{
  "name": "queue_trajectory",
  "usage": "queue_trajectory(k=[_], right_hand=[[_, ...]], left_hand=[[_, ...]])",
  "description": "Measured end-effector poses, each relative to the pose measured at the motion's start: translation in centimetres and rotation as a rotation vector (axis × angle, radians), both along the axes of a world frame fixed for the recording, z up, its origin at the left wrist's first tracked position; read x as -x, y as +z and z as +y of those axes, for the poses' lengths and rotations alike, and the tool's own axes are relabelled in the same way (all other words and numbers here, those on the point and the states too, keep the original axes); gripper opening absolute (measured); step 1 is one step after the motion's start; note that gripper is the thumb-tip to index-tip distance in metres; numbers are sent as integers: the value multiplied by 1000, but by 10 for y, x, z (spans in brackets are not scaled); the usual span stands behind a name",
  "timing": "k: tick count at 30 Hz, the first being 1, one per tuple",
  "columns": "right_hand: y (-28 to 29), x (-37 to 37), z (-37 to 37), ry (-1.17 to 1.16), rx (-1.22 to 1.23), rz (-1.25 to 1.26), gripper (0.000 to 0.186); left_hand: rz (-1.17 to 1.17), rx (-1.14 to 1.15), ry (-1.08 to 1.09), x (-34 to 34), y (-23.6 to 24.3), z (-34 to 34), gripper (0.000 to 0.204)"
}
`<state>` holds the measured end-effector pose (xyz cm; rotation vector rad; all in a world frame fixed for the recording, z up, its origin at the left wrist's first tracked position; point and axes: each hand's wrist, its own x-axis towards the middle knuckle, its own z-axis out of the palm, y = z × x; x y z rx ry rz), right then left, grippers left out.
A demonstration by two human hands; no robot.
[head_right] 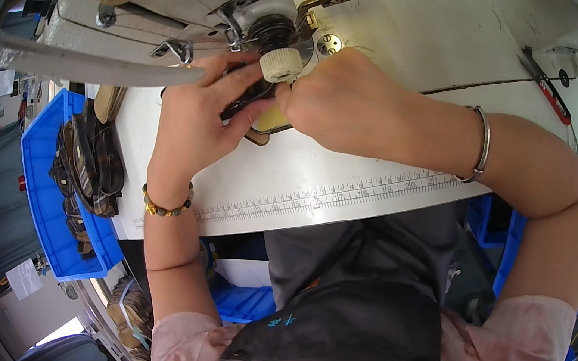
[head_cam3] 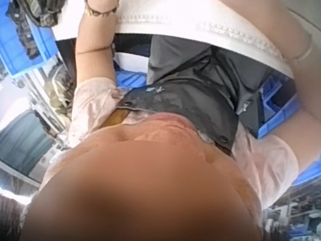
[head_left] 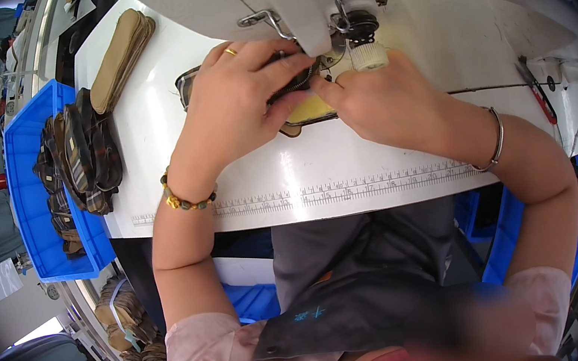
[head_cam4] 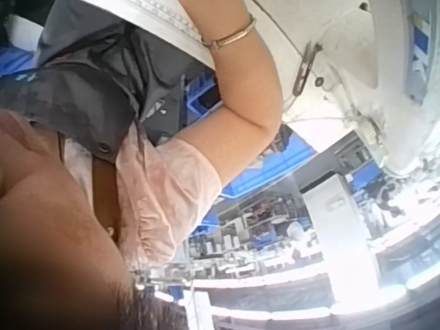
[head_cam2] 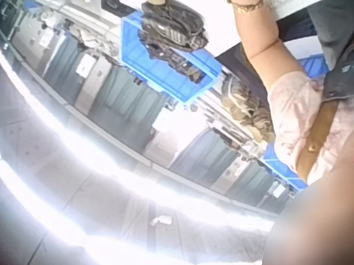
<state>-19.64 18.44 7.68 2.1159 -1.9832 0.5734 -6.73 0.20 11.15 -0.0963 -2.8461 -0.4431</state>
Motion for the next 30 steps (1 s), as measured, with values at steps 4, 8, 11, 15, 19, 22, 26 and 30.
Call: queue_trajectory(k=[4,8,11,15,19,22,26,30], right_hand=[[5,0,3,-12,15,40,10],[4,0,1,-5,27,55,10],[3,-1,1,0,25,38,11],[3,-2,1,4,28,12,11],[3,-2,2,-5,8,24,12],[3,-2,1,-6,12,28,12],[2,-2,1,-5,42,23,11],[-1,2,-2,-22,68,46,7]], left_hand=[[32,239,-20,1,3,0,31],[17,262,27,1,-1,-3,34],[52,238,8,3,-4,-2,33],[123,175,-56,6,-5,-2,26],[79,87,-16,4,-9,1,26],[64,109,16,4,-9,3,31],[70,112,20,5,-9,4,31],[77,142,74,6,-15,4,32]])
